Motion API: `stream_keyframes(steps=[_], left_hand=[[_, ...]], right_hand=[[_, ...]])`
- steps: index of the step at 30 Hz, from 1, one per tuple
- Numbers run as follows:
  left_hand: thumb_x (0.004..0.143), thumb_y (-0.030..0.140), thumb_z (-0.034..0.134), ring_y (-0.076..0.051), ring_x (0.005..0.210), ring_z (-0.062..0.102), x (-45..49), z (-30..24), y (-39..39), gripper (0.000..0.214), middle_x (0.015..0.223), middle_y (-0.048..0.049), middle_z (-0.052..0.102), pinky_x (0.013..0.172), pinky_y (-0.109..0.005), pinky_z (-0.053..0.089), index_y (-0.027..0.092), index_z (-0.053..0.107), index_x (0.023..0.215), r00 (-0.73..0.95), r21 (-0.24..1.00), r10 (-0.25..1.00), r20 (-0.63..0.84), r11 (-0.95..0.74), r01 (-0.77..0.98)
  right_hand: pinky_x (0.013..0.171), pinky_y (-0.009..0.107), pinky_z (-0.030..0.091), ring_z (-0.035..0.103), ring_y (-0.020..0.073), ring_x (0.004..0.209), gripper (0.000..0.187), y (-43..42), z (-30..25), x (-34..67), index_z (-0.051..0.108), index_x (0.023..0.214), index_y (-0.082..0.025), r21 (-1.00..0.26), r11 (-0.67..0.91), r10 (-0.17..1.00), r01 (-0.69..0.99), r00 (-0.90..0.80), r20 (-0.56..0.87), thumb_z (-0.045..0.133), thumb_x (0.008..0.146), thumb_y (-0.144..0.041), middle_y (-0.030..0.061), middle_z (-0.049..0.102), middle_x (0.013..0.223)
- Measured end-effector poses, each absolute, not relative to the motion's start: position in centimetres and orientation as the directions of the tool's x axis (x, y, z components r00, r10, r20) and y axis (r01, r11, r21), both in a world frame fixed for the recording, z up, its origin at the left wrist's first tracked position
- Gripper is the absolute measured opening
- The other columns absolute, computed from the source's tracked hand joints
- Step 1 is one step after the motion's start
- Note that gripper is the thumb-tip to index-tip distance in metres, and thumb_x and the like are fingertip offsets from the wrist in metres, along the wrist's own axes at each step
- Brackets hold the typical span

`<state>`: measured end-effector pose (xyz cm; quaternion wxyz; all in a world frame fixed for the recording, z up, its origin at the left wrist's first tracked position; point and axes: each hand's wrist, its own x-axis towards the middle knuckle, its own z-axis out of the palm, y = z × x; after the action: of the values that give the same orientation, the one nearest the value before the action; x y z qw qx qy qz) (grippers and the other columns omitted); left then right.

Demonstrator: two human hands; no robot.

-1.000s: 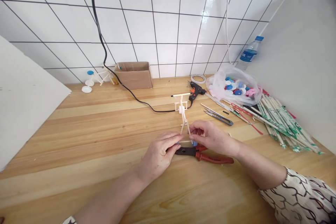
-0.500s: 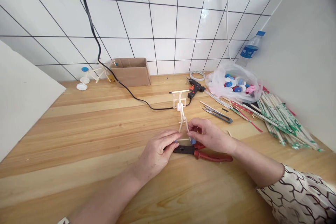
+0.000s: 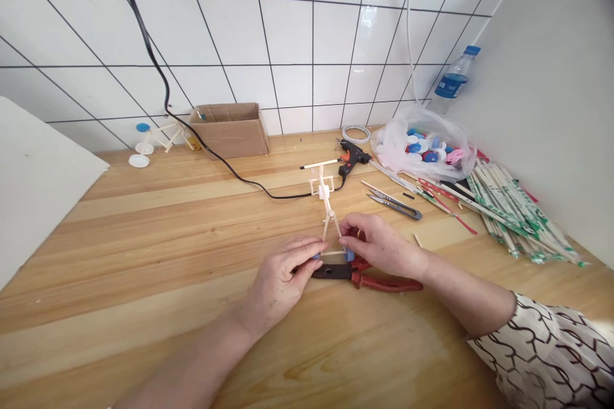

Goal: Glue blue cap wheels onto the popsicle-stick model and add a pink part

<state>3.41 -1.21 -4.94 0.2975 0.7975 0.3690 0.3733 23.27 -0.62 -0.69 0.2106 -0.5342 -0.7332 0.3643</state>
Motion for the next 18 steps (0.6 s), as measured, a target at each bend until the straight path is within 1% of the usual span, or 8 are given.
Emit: stream_keyframes(steps=[9, 18], left_hand=[[0.081, 0.017, 0.057, -0.02, 0.095, 0.067, 3.38, -4.9, -1.2, 0.025, 0.103, -0.0056, 0.072, 0.087, -0.033, 0.054, 0.022, 0.07, 0.101, 0.44, 0.753, 0.816, 0.376, -0.546, 0.368], [0.082, 0.018, 0.056, -0.019, 0.096, 0.066, 3.32, -5.15, -1.33, 0.025, 0.104, -0.0054, 0.072, 0.088, -0.032, 0.054, 0.022, 0.07, 0.103, 0.449, 0.719, 0.798, 0.403, -0.579, 0.385]], right_hand=[[0.054, 0.021, 0.035, 0.043, 0.0091, 0.056, 0.009, -0.6, -0.89, 23.21, 0.05, 0.07, -0.016, -0.77, 0.162, 0.94, 0.618, -0.334, -0.071, 0.051, 0.079, -0.014, -0.0038, 0.049, 0.061], [0.054, 0.021, 0.035, 0.043, 0.0094, 0.057, 0.009, -0.78, -1.17, 23.17, 0.05, 0.071, -0.016, -0.79, 0.169, 0.941, 0.59, -0.334, -0.048, 0.051, 0.079, -0.014, -0.0039, 0.049, 0.062]])
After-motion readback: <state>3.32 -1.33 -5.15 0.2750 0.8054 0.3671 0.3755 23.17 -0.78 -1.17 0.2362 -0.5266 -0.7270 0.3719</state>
